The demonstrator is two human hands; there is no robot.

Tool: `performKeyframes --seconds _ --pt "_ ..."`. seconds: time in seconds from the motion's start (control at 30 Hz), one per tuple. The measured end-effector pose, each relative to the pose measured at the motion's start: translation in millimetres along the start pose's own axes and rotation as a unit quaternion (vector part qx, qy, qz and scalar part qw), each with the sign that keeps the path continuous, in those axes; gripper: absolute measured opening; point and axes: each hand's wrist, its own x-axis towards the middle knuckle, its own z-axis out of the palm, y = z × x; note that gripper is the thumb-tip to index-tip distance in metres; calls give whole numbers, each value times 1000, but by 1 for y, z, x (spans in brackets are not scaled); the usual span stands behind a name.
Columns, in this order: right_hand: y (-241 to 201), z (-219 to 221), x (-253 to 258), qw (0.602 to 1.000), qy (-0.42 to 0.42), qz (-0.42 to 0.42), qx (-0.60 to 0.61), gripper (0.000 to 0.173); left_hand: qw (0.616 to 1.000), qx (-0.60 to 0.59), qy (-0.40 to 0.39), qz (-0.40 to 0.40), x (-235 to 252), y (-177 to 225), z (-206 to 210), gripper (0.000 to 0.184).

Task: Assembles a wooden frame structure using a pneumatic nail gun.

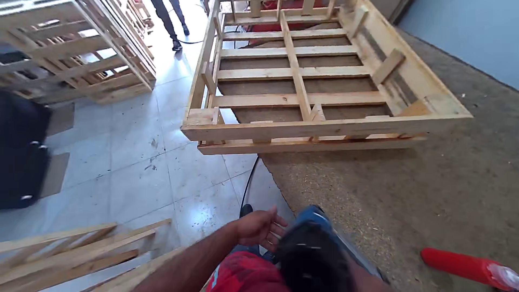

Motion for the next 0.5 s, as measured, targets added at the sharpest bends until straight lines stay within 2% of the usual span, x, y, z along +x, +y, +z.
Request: performKeyframes --seconds 0.1,0.13,0.2,0.23,0.27,0.4,0.5 --pt "-69 26 57 960 155 -176 -152 50 992 -81 79 52 -33 40 -19 91" --pt "-89 38 76 947 170 -213 -170 49 989 -93 88 75 -44 53 -35 88" --pt "-123 58 114 934 168 -259 -181 49 979 -125 90 131 -61 67 -76 60" --pt "-135 68 131 930 163 -272 -186 48 973 -146 82 161 -67 65 -97 48" --pt "-144 76 147 928 158 -279 -192 49 968 -155 66 188 -72 63 -118 45" --pt "-163 94 196 925 156 -269 -218 44 945 -106 -3 309 -70 64 -177 53" --pt "-173 92 211 912 203 -264 -237 34 935 -110 -16 336 -61 73 -194 56"
